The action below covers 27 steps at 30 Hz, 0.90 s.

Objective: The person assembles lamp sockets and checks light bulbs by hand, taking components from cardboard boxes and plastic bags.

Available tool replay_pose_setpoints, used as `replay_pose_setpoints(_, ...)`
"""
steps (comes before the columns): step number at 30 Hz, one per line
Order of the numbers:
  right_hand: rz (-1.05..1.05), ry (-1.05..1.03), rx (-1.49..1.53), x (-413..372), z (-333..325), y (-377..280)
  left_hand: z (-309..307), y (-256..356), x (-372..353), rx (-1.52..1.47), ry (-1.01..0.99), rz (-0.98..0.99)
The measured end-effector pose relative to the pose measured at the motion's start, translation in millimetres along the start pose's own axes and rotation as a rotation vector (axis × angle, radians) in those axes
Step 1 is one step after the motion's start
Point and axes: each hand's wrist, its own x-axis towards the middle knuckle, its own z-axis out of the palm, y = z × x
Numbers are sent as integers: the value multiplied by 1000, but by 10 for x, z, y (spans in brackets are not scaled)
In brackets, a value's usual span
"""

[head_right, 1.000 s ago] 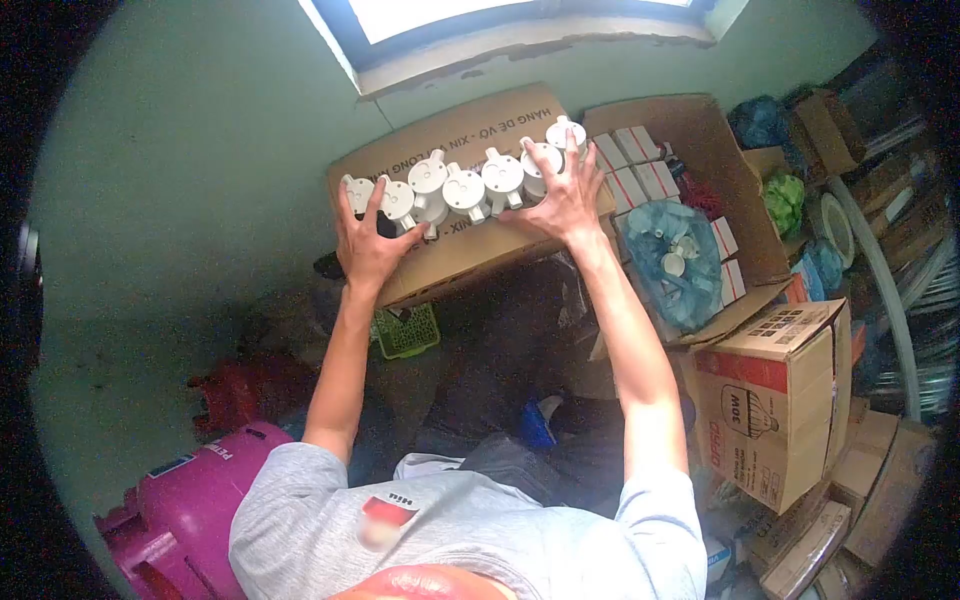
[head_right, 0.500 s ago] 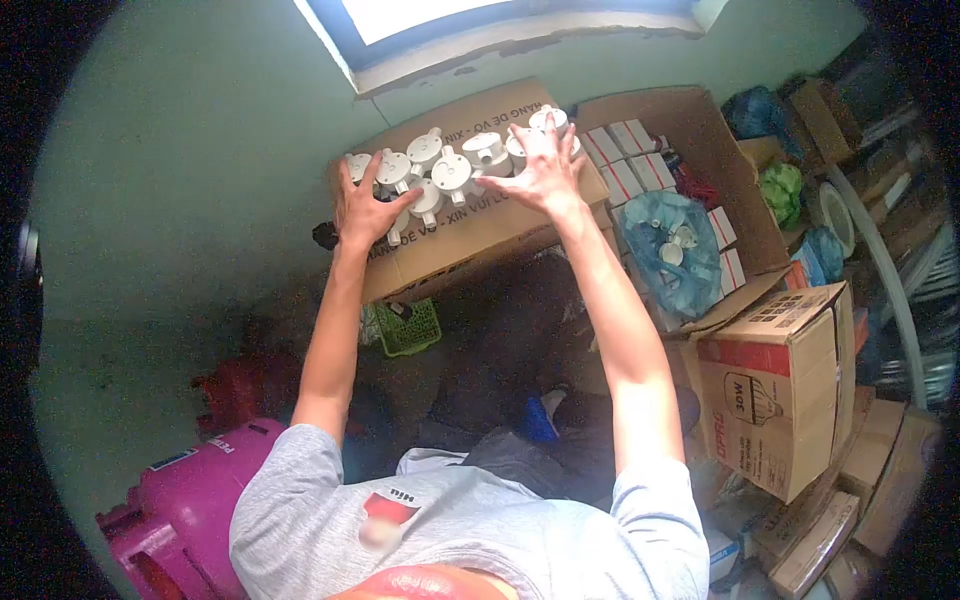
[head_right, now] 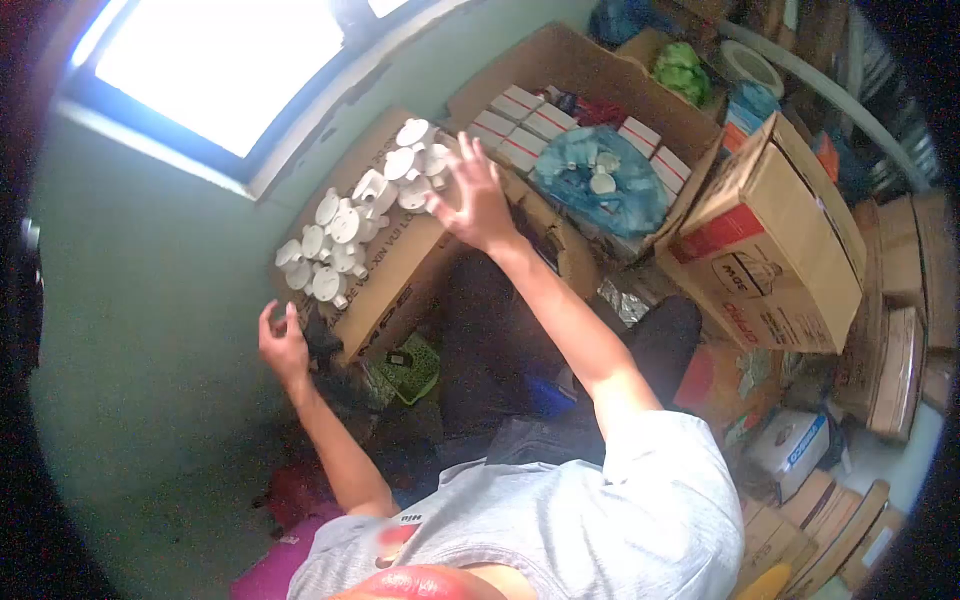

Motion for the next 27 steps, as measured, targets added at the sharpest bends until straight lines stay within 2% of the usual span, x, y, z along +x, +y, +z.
replay_pose_setpoints(2, 42, 243, 77, -178, -352, 238, -91, 42, -201, 67, -61, 23)
replay_pose_setpoints(3, 119, 301, 59, -281, -471, 510, -126, 61, -285, -56, -188, -69)
replay_pose_setpoints(4, 256, 288, 11, -405, -611, 859, -114, 106, -352, -181, -317, -161)
replay_pose_setpoints(5, 395, 268, -64, -543, -713, 1276, -78, 184, -421, -179, -335, -150)
replay_pose_setpoints(6, 478, 247, -15, -674, -817, 1799, -38, 284, -510, -303, -456, -198)
replay_pose_setpoints(7, 693, 227, -23, -699, -1002, 2084, 11, 397, -595, -427, -579, -253)
replay_pose_setpoints(8, 716, 264, -37, -751, -1092, 2520, 44, 556, -670, -405, -710, -255)
replay_pose_setpoints(9, 730, 235, -134, -692, -1245, 2619, 118, 656, -717, -444, -845, -234)
replay_pose_setpoints(11, 847, 108, -189, -625, -1507, 2732, 262, 849, -844, -425, -909, -236)
replay_pose_setpoints(12, 854, 115, -191, -664, -1561, 2993, 281, 967, -886, -420, -918, -232)
replay_pose_setpoints(14, 823, -341, -479, -765, -1640, 3437, 250, 1139, -943, 15, -1021, 124)
replay_pose_setpoints(15, 826, -340, -476, -767, -1693, 3500, 278, 934, -917, 19, -1023, 125)
replay_pose_setpoints(17, 944, -698, -564, -704, -1774, 3595, 374, 317, -767, 600, -1175, 524)
replay_pose_setpoints(18, 811, -802, -628, -661, -1875, 3433, 413, 307, -717, 786, -1329, 259)
replay_pose_setpoints(19, 812, -804, -620, -667, -1881, 3381, 448, 307, -678, 967, -1463, -24)
replay_pose_setpoints(20, 760, -920, -749, -662, -1868, 3358, 452, 229, -682, 976, -1460, -23)
replay_pose_setpoints(21, 705, -1032, -877, -652, -1849, 3370, 413, 89, -711, 966, -1429, 68)
replay_pose_setpoints(22, 727, -1006, -892, -659, -1841, 3401, 392, 48, -732, 951, -1401, 157)
replay_pose_setpoints(23, 732, -1011, -886, -684, -1849, 3425, 386, 6, -742, 958, -1406, 154)
replay_pose_setpoints(25, 601, -882, -948, -769, -1855, 3543, 346, 32, -790, 892, -1327, 66)
replay_pose_setpoints(27, 609, -945, -968, -827, -1767, 3572, 354, 101, -828, 867, -1322, 34)
